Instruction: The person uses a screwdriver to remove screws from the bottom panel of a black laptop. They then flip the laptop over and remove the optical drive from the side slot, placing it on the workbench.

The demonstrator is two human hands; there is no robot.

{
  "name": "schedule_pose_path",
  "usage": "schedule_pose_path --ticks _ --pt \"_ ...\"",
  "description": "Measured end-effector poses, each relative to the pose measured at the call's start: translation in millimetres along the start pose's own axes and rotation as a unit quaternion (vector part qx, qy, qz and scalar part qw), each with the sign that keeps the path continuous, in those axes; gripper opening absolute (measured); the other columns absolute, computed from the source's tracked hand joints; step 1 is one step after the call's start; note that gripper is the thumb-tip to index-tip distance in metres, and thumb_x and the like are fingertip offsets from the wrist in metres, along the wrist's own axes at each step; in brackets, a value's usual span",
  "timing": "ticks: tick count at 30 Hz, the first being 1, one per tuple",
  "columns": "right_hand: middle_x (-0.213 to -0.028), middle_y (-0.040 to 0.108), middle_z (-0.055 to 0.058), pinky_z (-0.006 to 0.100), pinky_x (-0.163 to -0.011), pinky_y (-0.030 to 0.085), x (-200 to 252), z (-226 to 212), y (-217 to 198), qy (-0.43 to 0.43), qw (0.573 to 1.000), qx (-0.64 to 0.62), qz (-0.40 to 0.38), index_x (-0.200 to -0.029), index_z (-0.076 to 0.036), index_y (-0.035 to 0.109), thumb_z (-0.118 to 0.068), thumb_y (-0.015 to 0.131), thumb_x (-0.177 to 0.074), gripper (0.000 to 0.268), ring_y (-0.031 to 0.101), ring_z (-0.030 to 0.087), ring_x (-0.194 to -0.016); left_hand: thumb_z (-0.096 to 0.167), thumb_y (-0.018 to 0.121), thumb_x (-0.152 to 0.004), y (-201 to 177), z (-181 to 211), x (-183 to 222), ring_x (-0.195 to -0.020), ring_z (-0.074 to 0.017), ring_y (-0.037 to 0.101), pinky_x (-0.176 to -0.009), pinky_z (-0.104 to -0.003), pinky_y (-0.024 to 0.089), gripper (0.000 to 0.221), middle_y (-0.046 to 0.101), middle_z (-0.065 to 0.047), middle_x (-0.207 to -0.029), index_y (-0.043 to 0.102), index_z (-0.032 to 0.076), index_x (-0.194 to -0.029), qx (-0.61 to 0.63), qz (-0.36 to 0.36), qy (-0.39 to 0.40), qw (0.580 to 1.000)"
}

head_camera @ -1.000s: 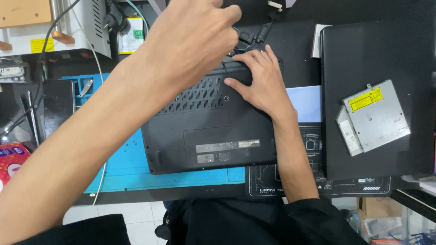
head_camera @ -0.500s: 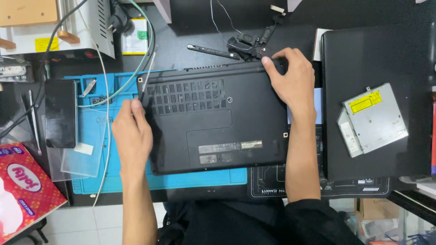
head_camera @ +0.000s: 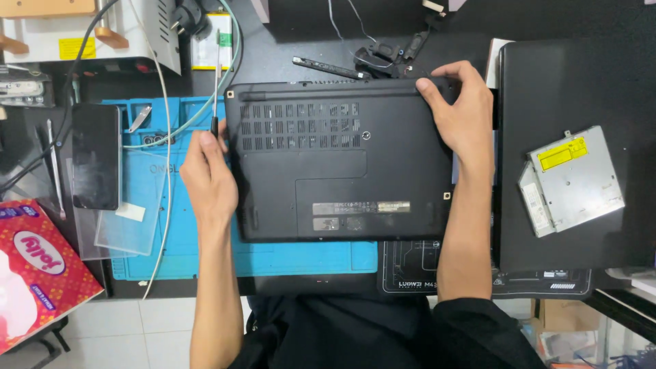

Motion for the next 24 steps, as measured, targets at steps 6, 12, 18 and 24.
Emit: schedule_pose_path --ticks 6,12,18,24 --pt "-0.105 0.072 0.016 0.039 -0.086 0.052 0 -2 1 -0.038 0.999 0.004 0.018 -0.112 0.0 0.068 -0.026 0.083 -0.099 0.032 0.069 0.03 -0.097 0.029 0.039 -0.117 -2 0 -9 -0.074 -0.0121 0.049 -0.067 -0.03 0.043 0.043 0.061 -0.005 -0.083 0.058 -0.004 -0.096 0.002 -0.011 -0.009 1.0" --pt "-0.107 0.069 0.019 0.044 -0.089 0.051 3 -14 0 -0.107 0.99 0.089 0.007 -0.113 0.001 0.069 -0.024 0.077 -0.103 0.027 0.066 0.036 -0.103 0.019 0.046 -0.113 1 27 12 -0.097 -0.0289 0.06 -0.088 -0.038 0.047 0.024 0.064 -0.016 -0.108 0.062 0.0 -0.11 -0.068 -0.002 0.106 0.992" --pt "-0.105 0.067 0.019 0.045 -0.088 0.051 5 -3 1 -0.087 0.989 0.116 -0.016 -0.106 0.002 0.069 -0.025 0.077 -0.105 0.029 0.065 0.035 -0.099 0.013 0.057 -0.107 9 40 46 -0.119 -0.0324 0.057 -0.103 -0.046 0.04 0.013 0.065 -0.01 -0.128 0.064 0.004 -0.102 -0.124 0.01 0.153 0.98" --pt "-0.105 0.066 0.018 0.042 -0.085 0.051 7 -3 0 -0.086 0.991 0.102 -0.005 -0.109 0.001 0.072 -0.024 0.079 -0.105 0.027 0.065 0.032 -0.097 0.015 0.062 -0.105 -21 15 60 -0.104 -0.0302 0.056 -0.091 -0.045 0.039 0.01 0.063 -0.008 -0.108 0.067 0.006 -0.103 -0.145 0.062 0.105 0.982"
Point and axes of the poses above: each hand's wrist, its own x-axis away from the middle knuckle, its own y-axis out of the palm, z = x × y, the point moved 8 cm from there along -x, towards the middle knuckle
